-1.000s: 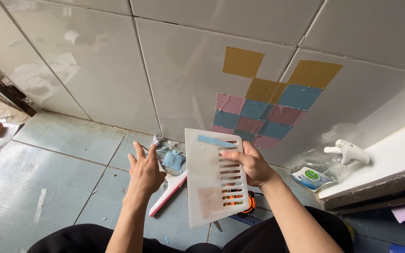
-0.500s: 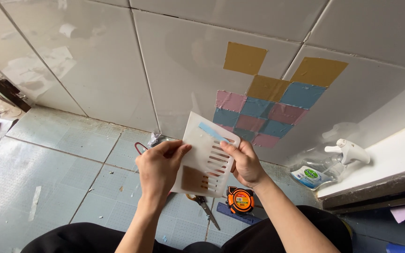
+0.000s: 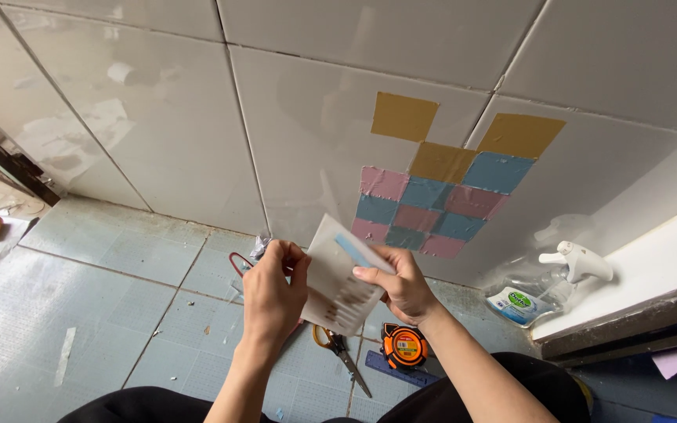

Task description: Cutting and applying small vinyl stickers to a tiled wall to create a pattern

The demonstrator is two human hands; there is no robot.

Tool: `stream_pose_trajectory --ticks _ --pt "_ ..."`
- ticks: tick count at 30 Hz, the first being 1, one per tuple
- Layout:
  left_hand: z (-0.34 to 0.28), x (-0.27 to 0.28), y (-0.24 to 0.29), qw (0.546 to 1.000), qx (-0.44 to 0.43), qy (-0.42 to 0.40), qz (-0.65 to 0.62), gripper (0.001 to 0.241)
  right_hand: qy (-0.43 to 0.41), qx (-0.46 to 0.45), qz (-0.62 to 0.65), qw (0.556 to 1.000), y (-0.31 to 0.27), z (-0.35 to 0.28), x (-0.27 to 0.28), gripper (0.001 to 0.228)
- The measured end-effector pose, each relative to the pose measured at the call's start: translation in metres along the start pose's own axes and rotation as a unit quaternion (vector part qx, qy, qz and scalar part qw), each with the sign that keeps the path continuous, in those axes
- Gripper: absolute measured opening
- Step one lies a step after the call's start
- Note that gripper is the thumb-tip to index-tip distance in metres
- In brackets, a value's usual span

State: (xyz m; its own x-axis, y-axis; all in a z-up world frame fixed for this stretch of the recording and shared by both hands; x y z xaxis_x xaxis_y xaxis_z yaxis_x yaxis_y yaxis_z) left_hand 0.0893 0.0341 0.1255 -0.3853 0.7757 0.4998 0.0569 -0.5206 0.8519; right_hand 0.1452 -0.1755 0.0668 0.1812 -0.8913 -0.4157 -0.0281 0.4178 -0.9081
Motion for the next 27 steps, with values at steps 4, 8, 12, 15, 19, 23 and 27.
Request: stream_pose_trajectory --ticks 4,8,12,15,19,23,27 --pt "-0.003 -0.012 -0.009 0.989 -0.136 0.01 0.062 0.011 -0.023 -0.018 -0.098 0.995 -0.034 -0.012 -0.017 0.014" --pt "-0.013 -0.019 0.001 0.967 -0.236 0.047 0.083 0.009 -0.103 0.039 -0.268 0.957 -0.037 -0.015 -0.023 0.029" --pt "-0.018 -0.022 0.01 0.953 -0.283 0.021 0.102 0.018 -0.016 0.107 -0.314 0.943 -0.023 -0.007 -0.014 0.042" --pt "-0.02 -0.025 0.01 0.942 -0.317 -0.016 0.106 0.032 0.023 0.079 -0.22 0.972 -0.02 -0.003 -0.015 0.042" --pt "-0.022 -0.032 0.003 0.948 -0.273 -0.114 0.114 0.043 0.059 -0.048 -0.081 0.994 -0.03 -0.003 -0.019 0.024" --pt "-0.028 -0.032 0.011 0.948 -0.256 -0.172 0.082 0.027 0.103 -0.108 -0.055 0.987 -0.03 0.002 -0.012 0.023" --pt "-0.034 -0.024 0.029 0.932 -0.284 -0.221 0.053 0.024 0.133 -0.108 -0.123 0.977 -0.033 0.004 -0.003 0.03"
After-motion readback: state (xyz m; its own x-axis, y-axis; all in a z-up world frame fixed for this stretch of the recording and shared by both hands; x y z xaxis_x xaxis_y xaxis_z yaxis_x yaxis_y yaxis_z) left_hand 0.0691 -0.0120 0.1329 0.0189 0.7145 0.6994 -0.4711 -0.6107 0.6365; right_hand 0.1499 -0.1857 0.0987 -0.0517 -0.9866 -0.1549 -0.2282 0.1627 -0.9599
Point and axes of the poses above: each hand's wrist, its own z-axis towards the middle knuckle, its own x-axis out of the back of the hand, y = z × x, the point moved 1 cm from there along z, towards the middle knuckle, and after that the axes turned 6 degrees about x, right-handed, at the moved point
